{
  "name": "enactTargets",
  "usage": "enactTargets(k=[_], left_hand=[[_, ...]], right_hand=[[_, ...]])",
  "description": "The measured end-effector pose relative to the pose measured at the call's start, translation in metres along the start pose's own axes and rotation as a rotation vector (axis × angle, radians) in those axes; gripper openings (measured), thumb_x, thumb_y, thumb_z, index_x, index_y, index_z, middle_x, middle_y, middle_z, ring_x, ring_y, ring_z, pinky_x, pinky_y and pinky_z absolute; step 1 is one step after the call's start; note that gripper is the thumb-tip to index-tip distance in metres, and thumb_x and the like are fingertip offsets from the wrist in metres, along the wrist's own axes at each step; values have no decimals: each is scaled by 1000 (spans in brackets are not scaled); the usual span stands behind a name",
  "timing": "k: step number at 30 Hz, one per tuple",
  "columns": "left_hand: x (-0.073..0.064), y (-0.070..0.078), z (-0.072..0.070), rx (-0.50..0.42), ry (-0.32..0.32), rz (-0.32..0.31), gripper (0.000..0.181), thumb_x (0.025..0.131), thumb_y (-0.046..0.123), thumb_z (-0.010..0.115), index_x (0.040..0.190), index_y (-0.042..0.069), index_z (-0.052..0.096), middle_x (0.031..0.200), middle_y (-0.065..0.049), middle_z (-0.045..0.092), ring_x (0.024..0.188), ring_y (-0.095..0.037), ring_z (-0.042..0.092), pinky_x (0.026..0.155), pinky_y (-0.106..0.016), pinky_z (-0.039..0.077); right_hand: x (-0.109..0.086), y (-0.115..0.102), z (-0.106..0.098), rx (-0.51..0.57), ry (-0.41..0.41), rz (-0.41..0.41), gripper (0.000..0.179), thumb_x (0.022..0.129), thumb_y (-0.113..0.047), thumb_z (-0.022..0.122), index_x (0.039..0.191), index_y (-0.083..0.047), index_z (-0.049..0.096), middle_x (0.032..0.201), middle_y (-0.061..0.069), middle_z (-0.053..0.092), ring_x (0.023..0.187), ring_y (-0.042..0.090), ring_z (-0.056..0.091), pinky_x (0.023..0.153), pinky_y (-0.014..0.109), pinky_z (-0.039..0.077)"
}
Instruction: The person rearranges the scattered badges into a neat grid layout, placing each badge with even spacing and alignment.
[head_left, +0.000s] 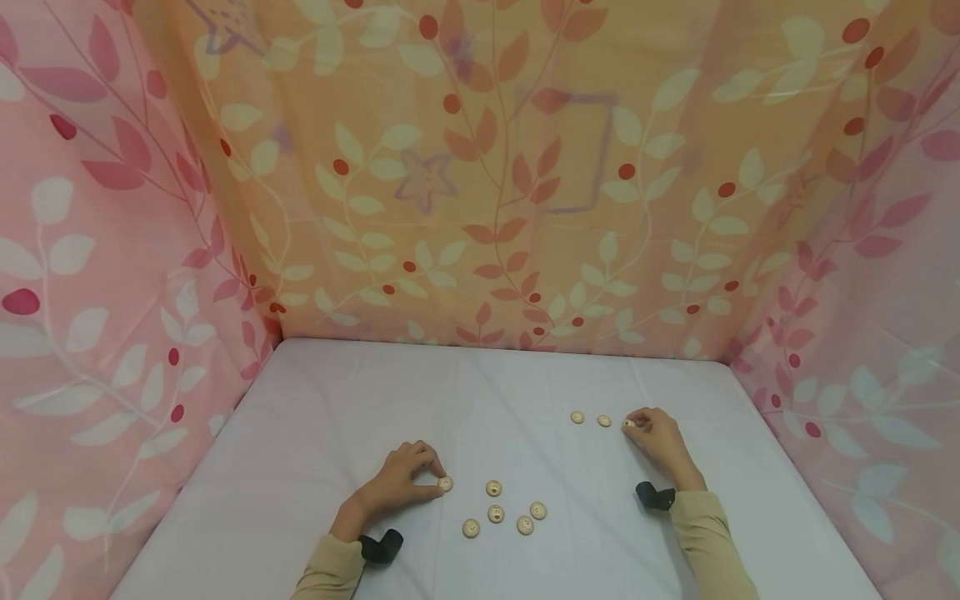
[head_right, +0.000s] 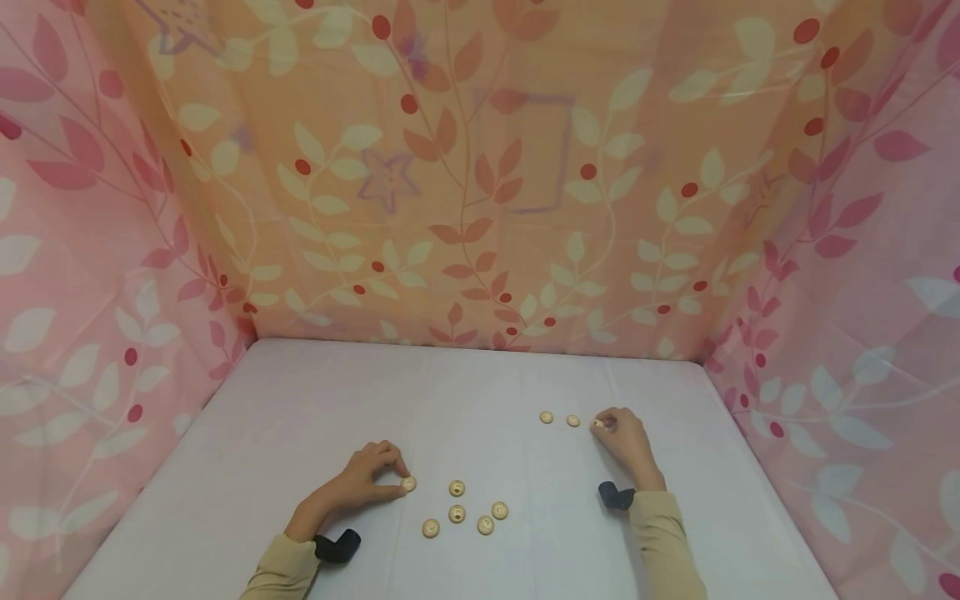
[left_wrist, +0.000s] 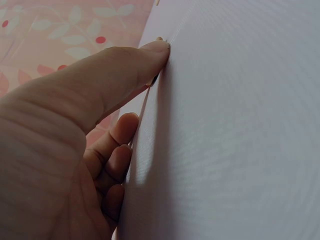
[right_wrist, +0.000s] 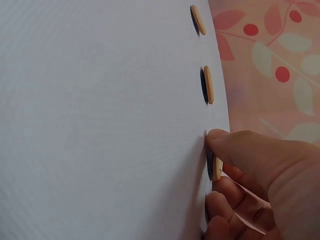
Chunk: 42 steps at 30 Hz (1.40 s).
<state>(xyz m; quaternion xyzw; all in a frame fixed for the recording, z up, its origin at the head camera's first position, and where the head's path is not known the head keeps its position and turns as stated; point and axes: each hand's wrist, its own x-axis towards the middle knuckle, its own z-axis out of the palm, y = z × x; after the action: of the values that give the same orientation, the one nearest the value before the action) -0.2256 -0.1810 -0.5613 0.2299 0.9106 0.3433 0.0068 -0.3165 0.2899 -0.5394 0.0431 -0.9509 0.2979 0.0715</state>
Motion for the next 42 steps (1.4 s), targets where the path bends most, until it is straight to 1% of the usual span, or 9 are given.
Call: enactTargets(k=[8,16,21,28,33,42], left_hand=[[1,-1,1,-2,-1,8,17,77,36,73,88,31,61,102,16,52,98,-10,43,84,-40,31],[1,-1,1,14,1,9,17,77,35,73,88,30,61,101,16,52,98,-10,43,84,-40,31],[1,-3,1,5,5,16,17,77,36,73,88,30,61,101,16,52,97,-10,43,83,-39,30],[2,-7,4,11,11,23,17,77,38,73,88,33,61,100,18,52,95,-8,42,82,-37,30],[2,-7,5,21,16,27,17,77,38,73,87,32,61,100,17,52,95,-9,42,81,-37,30],[2,-5,3,23,16,31,17,76,36,73,87,31,61,100,16,53,95,-9,43,81,-37,30]], right_hand=[[1,2,-2,14,2,-20,22,83,-15,68,97,1,65,89,13,59,77,21,54,67,32,41],[2,4,-1,12,7,-5,24,83,-16,69,97,2,64,86,14,58,75,23,53,65,31,42],[3,5,0,8,10,3,24,83,-17,68,99,1,64,86,12,57,77,22,53,66,31,41],[3,8,2,12,36,-3,24,82,-16,69,99,0,64,87,11,58,76,21,52,66,32,40],[0,9,4,14,52,8,26,83,-19,69,101,-1,64,88,12,58,76,20,51,66,30,39],[-8,7,5,55,56,2,30,82,-18,69,106,-1,62,91,13,57,76,20,51,65,30,40]])
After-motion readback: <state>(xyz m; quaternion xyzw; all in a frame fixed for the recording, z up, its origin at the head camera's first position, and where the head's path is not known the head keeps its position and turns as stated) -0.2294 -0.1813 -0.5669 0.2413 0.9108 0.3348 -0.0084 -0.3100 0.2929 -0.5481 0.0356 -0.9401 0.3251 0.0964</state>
